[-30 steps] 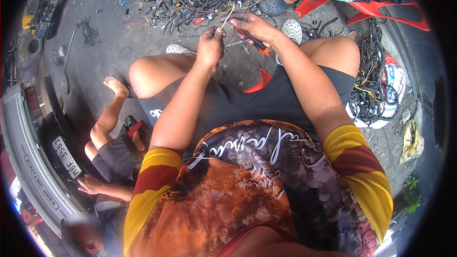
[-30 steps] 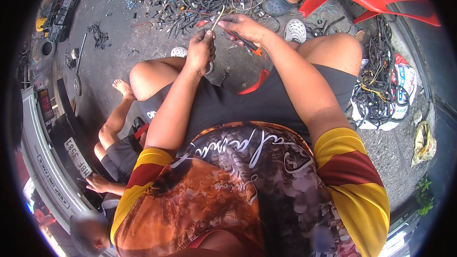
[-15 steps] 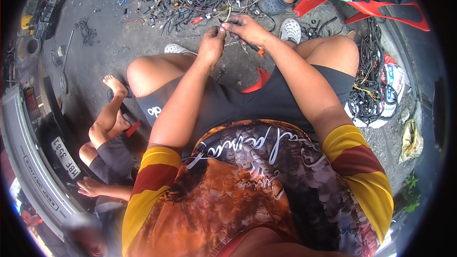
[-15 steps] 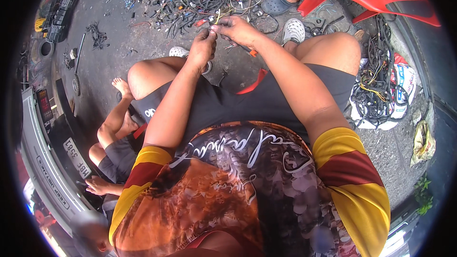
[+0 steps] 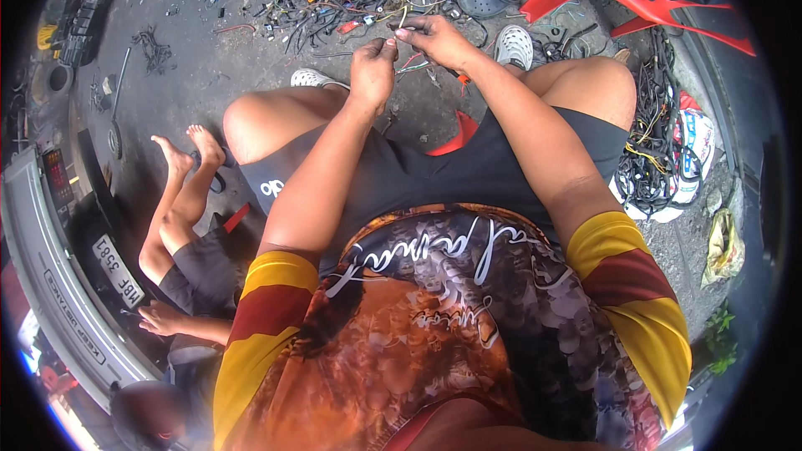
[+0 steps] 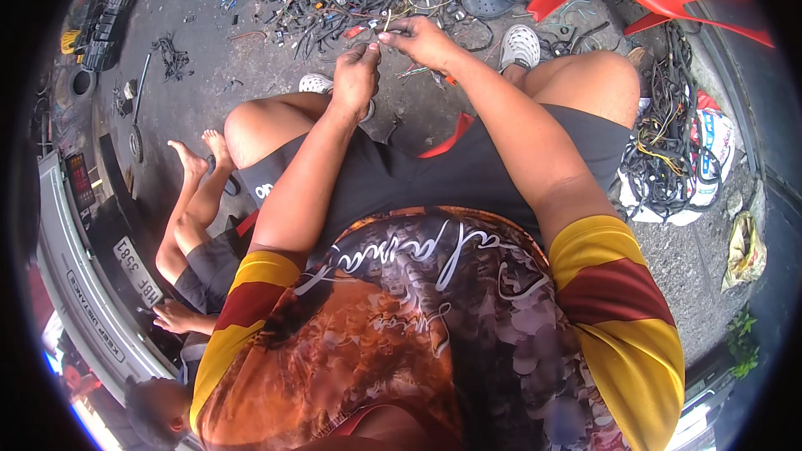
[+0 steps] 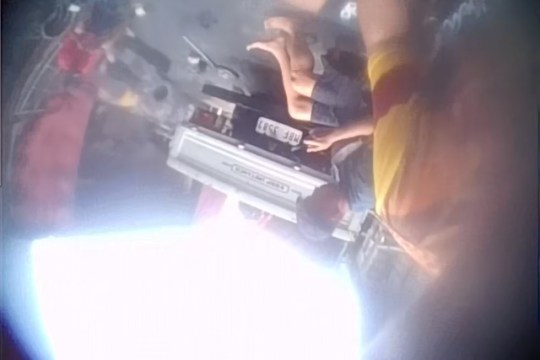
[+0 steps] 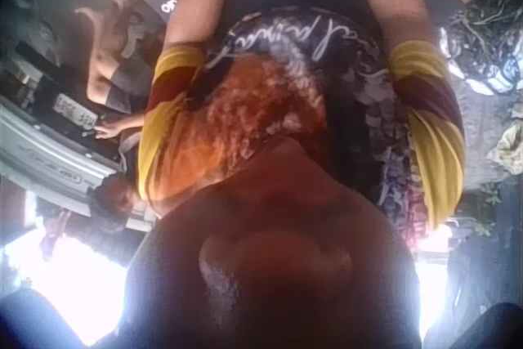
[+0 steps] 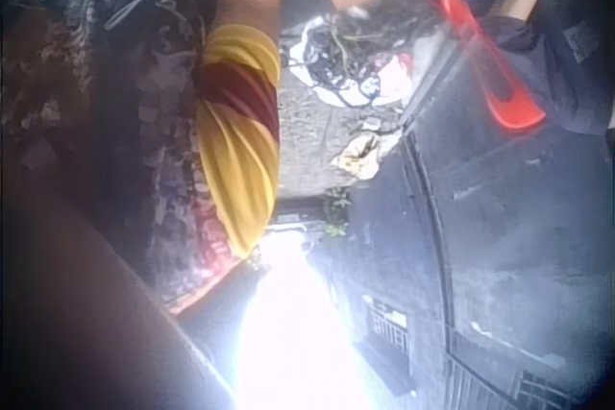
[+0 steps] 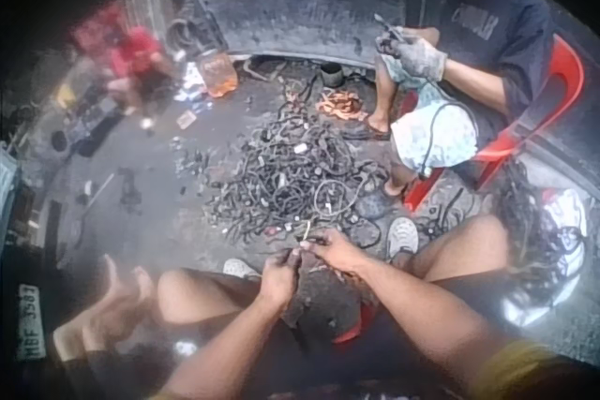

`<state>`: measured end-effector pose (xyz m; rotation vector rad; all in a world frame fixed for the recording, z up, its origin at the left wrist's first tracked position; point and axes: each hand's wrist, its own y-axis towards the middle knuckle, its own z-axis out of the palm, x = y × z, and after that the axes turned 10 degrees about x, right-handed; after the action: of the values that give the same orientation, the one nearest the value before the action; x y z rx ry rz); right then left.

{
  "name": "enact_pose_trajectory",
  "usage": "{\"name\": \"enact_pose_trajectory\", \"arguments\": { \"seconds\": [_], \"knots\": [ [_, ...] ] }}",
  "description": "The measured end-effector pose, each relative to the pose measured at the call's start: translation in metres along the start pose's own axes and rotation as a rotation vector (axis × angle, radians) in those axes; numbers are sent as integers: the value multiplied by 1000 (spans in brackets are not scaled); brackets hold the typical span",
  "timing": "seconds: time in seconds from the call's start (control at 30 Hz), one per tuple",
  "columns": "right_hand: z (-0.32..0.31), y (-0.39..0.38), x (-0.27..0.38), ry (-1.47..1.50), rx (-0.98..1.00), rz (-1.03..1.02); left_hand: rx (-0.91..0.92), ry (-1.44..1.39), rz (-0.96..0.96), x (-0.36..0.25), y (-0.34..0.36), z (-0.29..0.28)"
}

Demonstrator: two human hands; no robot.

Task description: Stripping and splicing automotive electrical wires for a harness repair.

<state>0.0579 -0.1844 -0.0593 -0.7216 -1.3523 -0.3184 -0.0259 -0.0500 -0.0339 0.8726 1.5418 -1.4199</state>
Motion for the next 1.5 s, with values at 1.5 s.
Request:
{"name": "enact_pose_trajectory", "arguments": {
  "seconds": [1.5],
  "knots": [
    [1,-16,28,-86,168,-66,156,-55,45,-11,1,-4]
  ]
}}
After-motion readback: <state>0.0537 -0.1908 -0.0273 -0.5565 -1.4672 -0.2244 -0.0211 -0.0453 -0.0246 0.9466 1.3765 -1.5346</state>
